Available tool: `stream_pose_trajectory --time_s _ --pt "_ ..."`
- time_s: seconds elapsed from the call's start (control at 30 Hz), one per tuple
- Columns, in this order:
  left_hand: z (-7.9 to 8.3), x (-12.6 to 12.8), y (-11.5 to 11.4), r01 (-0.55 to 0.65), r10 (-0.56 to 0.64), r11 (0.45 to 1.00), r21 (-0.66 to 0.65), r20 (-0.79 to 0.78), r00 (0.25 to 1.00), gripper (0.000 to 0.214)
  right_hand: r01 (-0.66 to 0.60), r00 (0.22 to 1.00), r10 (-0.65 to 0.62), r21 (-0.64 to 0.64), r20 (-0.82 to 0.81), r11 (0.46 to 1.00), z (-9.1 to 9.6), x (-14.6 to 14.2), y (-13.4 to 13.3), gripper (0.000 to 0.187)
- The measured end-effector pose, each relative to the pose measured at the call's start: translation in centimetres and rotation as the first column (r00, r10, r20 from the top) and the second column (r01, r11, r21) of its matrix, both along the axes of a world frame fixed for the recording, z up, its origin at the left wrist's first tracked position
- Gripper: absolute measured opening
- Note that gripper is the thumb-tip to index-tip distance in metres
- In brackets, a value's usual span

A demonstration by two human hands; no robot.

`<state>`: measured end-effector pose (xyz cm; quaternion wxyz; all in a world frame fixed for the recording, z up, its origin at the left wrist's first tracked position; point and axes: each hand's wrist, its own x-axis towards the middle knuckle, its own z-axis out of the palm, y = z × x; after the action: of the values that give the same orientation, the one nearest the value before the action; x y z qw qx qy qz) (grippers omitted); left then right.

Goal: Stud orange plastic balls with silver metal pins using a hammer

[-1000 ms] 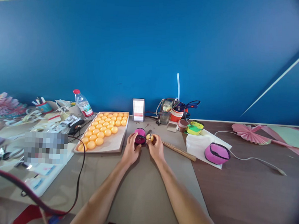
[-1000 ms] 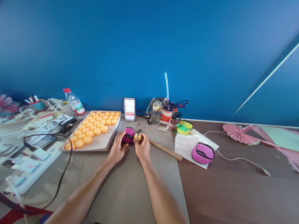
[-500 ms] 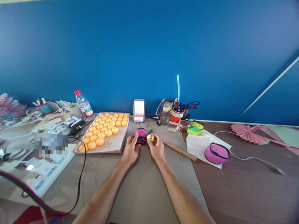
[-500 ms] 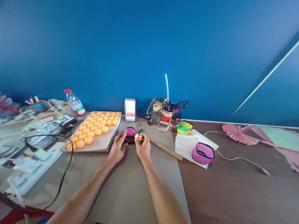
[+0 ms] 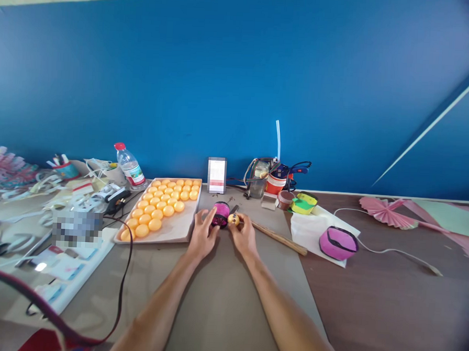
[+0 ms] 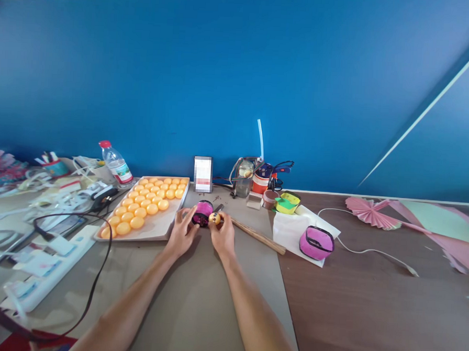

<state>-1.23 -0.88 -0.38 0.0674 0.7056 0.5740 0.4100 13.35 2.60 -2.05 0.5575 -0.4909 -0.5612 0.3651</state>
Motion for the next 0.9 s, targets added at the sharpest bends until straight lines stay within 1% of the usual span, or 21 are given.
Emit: stream_pose_trajectory --time_s 0.13,0.27,0.4,0.53,0.67,0.83,0.9 --pt "0.0 0.3 -0.1 0.056 -0.057 0.998 -0.033 -0.045 0.997 0.047 0.023 0.999 -0.023 -0.008 0.022 1.000 -0.1 0.0 0.0 0.035" --pt "-0.3 0.5 0.0 0.031 -0.030 0.999 0.011 -0.042 0.999 0.047 0.014 0.999 -0.013 -0.005 0.044 1.000 0.3 0.0 -0.4 0.033" --pt "-0.4 0.3 0.2 0.034 -0.033 0.999 0.015 -0.065 0.997 0.051 0.026 0.997 -0.027 0.012 0.075 1.000 0.7 -0.1 -0.6 0.032" --pt "-0.5 0.1 0.1 -0.001 0.004 0.999 0.037 -0.090 0.996 0.048 0.019 0.996 -0.020 0.012 0.089 1.000 0.8 -0.1 -0.6 0.031" --pt "-0.5 0.2 0.0 -0.018 0.023 0.998 0.063 -0.082 0.996 0.046 0.014 0.997 -0.014 0.001 0.081 1.000 0.9 -0.2 -0.6 0.030" --pt "0.1 0.2 -0.4 -0.011 0.014 0.999 0.039 -0.082 0.997 0.042 0.014 0.996 -0.015 0.002 0.084 1.000 0.9 -0.1 -0.5 0.032" --pt "0.3 0.2 -0.5 0.005 -0.005 1.000 0.015 -0.049 0.999 0.041 0.026 0.997 -0.024 -0.017 0.079 1.000 0.7 -0.1 -0.4 0.032"
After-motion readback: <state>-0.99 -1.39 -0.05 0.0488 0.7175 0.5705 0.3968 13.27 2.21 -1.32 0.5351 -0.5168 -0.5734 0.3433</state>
